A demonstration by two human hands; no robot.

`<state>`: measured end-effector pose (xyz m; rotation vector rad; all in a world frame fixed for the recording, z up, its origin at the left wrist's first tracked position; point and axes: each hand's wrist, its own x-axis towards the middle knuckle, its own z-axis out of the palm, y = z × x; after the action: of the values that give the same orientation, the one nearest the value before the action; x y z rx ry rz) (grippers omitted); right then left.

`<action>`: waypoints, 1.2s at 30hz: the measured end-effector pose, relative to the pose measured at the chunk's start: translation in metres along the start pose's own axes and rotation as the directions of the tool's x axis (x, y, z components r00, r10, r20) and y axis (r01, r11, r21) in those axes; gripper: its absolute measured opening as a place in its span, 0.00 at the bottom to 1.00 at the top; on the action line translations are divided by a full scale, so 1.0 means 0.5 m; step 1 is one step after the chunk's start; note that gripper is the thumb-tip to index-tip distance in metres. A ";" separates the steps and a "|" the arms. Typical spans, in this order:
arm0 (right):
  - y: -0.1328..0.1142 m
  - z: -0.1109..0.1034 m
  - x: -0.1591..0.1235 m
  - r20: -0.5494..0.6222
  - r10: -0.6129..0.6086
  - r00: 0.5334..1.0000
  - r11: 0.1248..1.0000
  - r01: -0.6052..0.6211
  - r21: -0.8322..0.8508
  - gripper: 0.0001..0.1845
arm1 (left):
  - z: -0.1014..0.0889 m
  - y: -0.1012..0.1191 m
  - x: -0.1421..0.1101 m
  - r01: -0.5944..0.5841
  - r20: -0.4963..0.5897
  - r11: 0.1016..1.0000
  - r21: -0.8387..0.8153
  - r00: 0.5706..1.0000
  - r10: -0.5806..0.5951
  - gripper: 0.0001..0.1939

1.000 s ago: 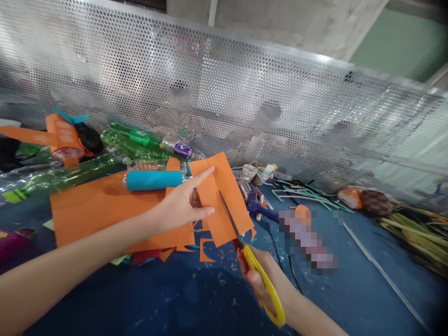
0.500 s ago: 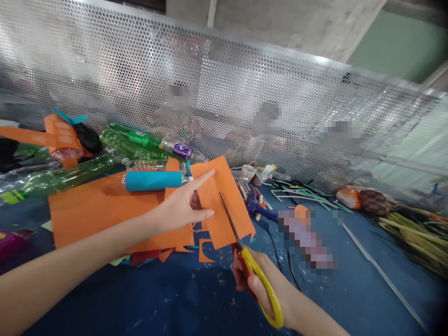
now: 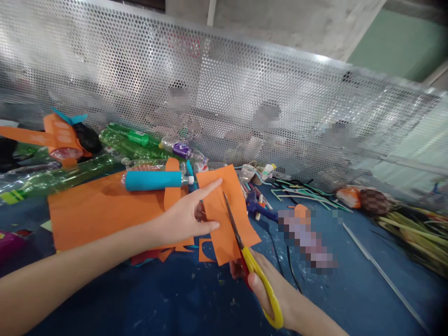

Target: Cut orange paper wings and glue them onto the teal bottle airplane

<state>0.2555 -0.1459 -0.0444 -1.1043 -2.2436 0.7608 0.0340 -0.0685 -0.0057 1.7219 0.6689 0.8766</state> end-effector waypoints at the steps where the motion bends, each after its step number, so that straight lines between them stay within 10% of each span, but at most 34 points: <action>1: -0.003 0.000 0.001 -0.005 0.004 1.000 1.000 -0.004 -0.007 0.30 | 0.001 0.001 -0.001 0.011 0.006 1.000 0.006 1.000 -0.011 0.42; 36: 0.040 0.038 -0.001 -0.028 0.190 0.981 0.956 -0.178 0.235 0.34 | 0.013 -0.007 0.000 0.017 0.065 0.978 -0.207 0.998 -0.004 0.48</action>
<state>0.2539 -0.1411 -0.0718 -1.2127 -1.9692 1.0309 0.0394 -0.0711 -0.0105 1.5512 0.5240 0.8492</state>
